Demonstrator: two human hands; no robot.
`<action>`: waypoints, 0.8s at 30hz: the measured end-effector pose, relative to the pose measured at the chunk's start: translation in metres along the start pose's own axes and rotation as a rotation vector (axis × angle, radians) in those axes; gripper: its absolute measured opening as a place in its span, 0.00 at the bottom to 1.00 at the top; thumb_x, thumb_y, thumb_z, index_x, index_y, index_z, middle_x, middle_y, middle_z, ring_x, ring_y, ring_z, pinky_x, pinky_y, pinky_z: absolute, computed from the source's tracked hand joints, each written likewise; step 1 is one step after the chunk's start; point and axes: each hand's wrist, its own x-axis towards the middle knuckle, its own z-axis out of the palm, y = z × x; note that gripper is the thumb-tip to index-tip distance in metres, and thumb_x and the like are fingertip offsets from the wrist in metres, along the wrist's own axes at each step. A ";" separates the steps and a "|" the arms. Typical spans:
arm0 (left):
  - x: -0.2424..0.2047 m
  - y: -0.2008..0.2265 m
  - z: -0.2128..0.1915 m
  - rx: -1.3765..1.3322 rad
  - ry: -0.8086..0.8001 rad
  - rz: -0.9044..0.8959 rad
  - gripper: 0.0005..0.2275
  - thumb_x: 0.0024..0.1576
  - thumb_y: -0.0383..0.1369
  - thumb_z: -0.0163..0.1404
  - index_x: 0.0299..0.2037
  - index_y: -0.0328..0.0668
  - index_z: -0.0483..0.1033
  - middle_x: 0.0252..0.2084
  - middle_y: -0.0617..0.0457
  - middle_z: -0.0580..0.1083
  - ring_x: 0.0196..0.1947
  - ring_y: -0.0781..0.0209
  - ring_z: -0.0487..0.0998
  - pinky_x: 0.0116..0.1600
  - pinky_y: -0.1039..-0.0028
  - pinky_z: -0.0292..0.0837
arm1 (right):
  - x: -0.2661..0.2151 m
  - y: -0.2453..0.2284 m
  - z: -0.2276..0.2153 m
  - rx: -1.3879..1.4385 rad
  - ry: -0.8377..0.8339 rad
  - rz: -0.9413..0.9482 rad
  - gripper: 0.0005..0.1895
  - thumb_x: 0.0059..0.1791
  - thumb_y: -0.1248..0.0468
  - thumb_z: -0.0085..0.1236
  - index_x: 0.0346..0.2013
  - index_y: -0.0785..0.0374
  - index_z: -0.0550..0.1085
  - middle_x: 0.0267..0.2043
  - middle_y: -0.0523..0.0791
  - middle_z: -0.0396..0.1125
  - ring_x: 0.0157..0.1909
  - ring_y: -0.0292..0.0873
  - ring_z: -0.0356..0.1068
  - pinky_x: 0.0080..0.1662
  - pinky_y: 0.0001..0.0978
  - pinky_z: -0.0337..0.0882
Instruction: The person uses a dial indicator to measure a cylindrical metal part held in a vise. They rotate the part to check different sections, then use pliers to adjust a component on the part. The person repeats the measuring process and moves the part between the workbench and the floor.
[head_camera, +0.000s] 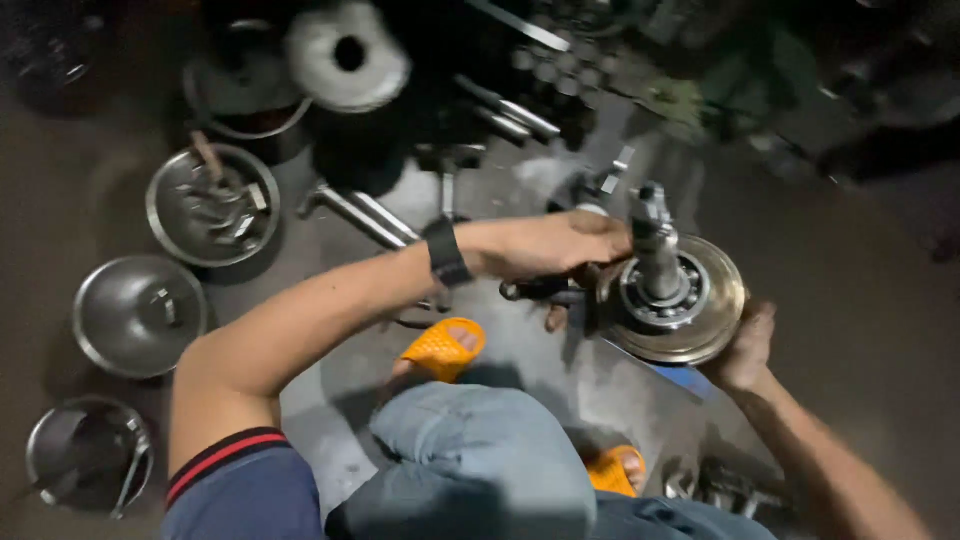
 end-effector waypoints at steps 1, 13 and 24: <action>-0.019 -0.013 -0.007 -0.144 0.169 -0.117 0.17 0.49 0.40 0.46 0.43 0.34 0.70 0.37 0.40 0.73 0.39 0.52 0.73 0.46 0.63 0.65 | 0.012 0.004 0.027 -0.244 -0.167 -0.137 0.32 0.46 0.47 0.32 0.58 0.65 0.55 0.63 0.51 0.50 0.64 0.54 0.49 0.61 0.45 0.48; -0.299 -0.254 -0.145 -0.480 1.211 -0.451 0.18 0.56 0.38 0.48 0.49 0.29 0.66 0.33 0.41 0.71 0.20 0.56 0.71 0.17 0.68 0.70 | 0.218 0.182 0.300 -1.356 -0.082 -0.589 0.31 0.45 0.53 0.57 0.48 0.76 0.57 0.35 0.55 0.69 0.40 0.54 0.70 0.38 0.46 0.70; -0.285 -0.252 -0.220 -0.560 1.261 -0.315 0.14 0.56 0.35 0.46 0.47 0.33 0.71 0.30 0.43 0.72 0.26 0.59 0.71 0.25 0.66 0.75 | 0.225 0.240 0.327 -1.193 -0.007 -0.639 0.27 0.42 0.68 0.48 0.53 0.78 0.57 0.40 0.66 0.63 0.45 0.69 0.63 0.44 0.60 0.64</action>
